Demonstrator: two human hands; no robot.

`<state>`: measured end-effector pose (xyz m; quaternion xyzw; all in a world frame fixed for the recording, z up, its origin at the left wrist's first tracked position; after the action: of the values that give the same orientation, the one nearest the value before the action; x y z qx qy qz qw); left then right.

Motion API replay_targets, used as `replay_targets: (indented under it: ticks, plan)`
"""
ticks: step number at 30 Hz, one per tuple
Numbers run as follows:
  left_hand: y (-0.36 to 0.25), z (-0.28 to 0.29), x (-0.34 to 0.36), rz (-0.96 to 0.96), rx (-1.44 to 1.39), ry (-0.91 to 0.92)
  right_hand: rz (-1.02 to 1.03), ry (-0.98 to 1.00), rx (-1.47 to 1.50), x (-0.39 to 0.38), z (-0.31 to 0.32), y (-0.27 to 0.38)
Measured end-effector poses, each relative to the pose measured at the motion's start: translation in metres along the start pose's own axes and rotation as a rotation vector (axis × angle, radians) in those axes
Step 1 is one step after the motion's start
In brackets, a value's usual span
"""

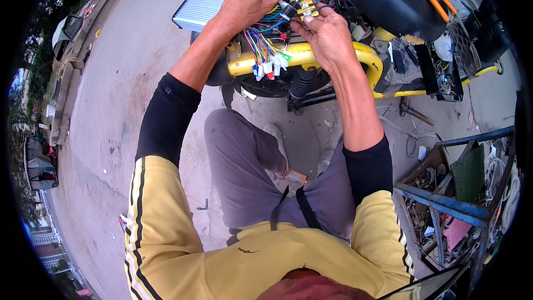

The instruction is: The person works on the exposed wiring harness of a yellow scooter, separating and connecting individual wires to a terminal block. They repeatedly adjust wire positions and secure connections by hand while seated on the scooter seat.

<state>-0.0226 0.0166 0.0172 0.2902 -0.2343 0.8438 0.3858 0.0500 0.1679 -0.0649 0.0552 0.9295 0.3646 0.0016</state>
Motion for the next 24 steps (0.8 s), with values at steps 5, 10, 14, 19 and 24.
replay_targets:
  ticks: [5,10,14,19,24]
  plan:
    - [-0.011,0.001,0.006,0.089,-0.063,0.036,0.036,0.034,-0.017,0.000,0.004,0.002]
    - [-0.011,0.003,0.006,0.111,-0.056,0.055,-0.022,0.021,0.122,0.009,0.007,-0.002]
    - [-0.012,0.003,0.005,0.103,-0.066,0.032,-0.024,0.012,0.118,0.009,0.007,-0.001]
    - [-0.010,0.003,0.009,0.052,-0.061,0.039,-0.017,-0.003,0.107,0.010,0.009,-0.002]
    - [-0.011,0.004,0.009,0.056,-0.039,0.045,-0.016,-0.002,0.108,0.009,0.009,-0.001]
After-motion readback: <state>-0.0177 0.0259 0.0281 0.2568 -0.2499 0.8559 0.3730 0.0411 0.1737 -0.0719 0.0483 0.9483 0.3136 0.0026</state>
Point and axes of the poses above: each hand's wrist, its own x-axis towards the middle knuckle, its own z-axis out of the back of the hand, y = z × x, the point moved 5 cm from there along x, towards the middle knuckle, and after that the axes turned 14 degrees about x, right-handed, at the moved point
